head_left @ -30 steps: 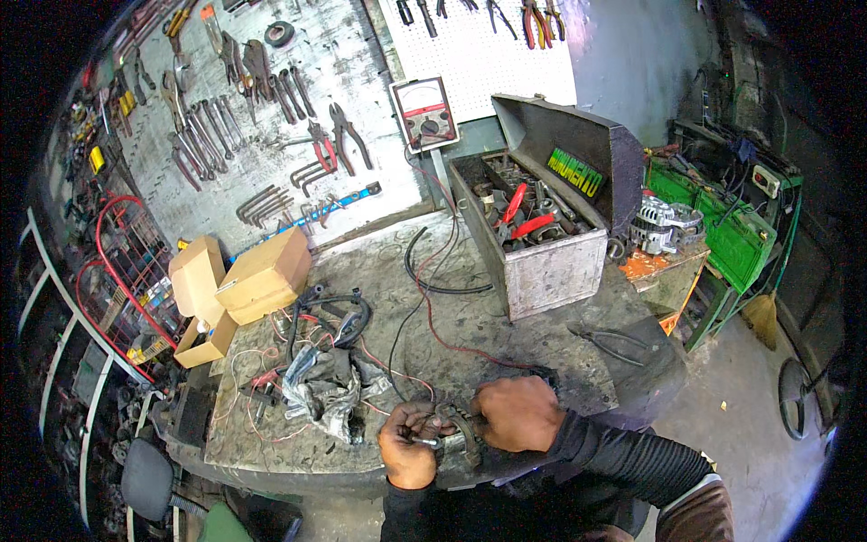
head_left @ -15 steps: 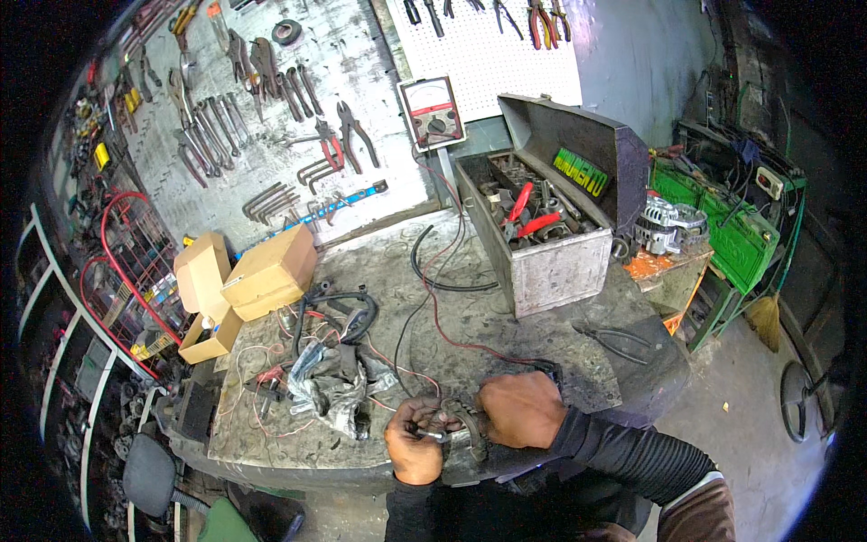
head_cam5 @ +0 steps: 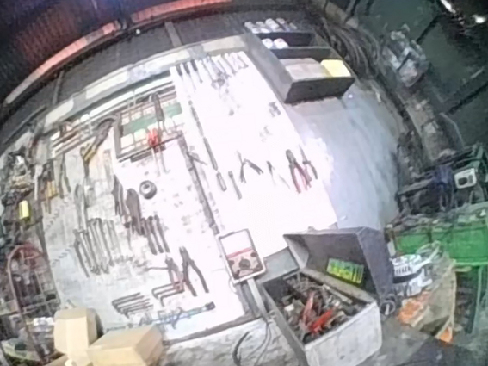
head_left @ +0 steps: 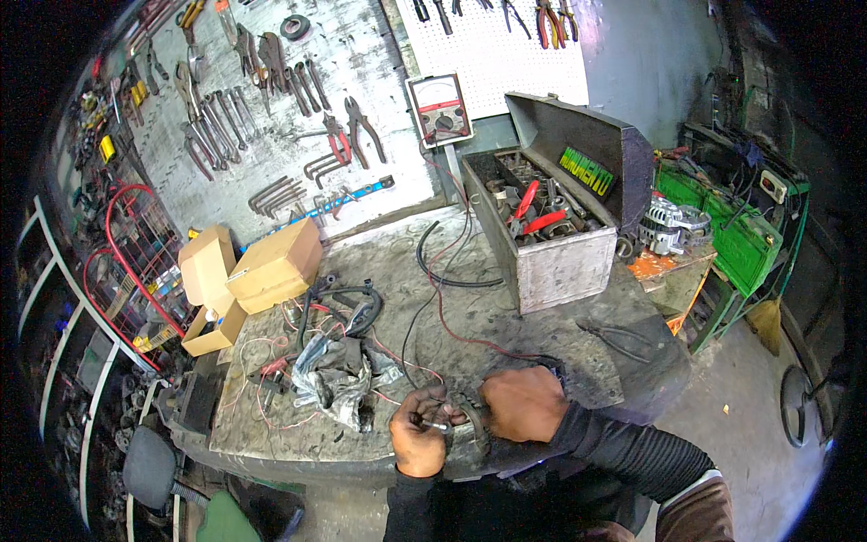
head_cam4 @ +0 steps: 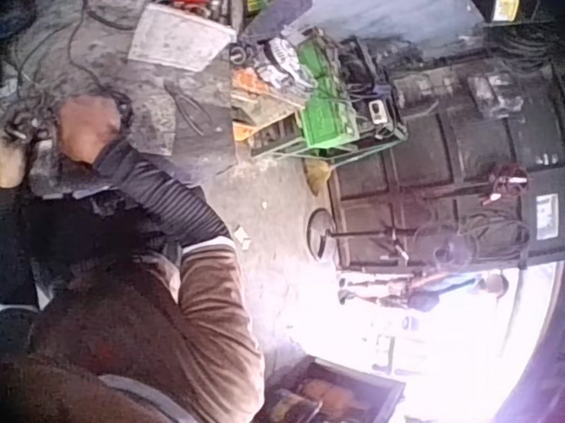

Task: The person works at a cluttered workbench in a workshop, handling wires and small electrical components. They connect wires to a multimeter and manipulate a small cylindrical component, then move to a shelf to retrieve or place parts. The task involves assembling or testing electrical parts using hand tools and a multimeter.

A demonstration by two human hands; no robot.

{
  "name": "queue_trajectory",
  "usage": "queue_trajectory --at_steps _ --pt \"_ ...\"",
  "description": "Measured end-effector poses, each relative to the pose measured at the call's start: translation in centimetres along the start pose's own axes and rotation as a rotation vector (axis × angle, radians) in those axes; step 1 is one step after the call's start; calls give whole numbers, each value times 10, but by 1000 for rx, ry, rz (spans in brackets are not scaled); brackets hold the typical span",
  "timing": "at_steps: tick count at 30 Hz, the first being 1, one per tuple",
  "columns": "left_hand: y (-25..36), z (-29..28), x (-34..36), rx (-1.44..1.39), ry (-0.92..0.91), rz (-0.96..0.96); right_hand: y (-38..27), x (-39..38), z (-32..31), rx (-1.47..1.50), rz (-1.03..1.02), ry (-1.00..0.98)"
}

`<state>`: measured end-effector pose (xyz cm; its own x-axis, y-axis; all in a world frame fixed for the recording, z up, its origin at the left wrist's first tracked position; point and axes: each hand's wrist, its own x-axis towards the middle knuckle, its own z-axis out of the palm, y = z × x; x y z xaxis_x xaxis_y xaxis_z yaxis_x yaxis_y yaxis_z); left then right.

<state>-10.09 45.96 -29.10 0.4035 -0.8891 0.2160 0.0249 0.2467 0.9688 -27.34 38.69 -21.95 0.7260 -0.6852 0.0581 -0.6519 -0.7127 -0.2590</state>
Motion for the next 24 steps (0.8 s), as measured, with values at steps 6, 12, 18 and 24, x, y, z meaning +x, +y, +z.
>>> queue_trajectory --at_steps 6,12,18,24 --pt "-4 -5 -1 14 -29 10 1 3 3 -23 38 -54" --pt "-11 -7 0 9 -42 39 1 0 6 -11 54 -17" --pt "-6 -1 1 -7 -29 10 4 2 -1 7 78 -41" --pt "-9 -9 -3 -7 -43 35 17 4 9 9 9 -62"
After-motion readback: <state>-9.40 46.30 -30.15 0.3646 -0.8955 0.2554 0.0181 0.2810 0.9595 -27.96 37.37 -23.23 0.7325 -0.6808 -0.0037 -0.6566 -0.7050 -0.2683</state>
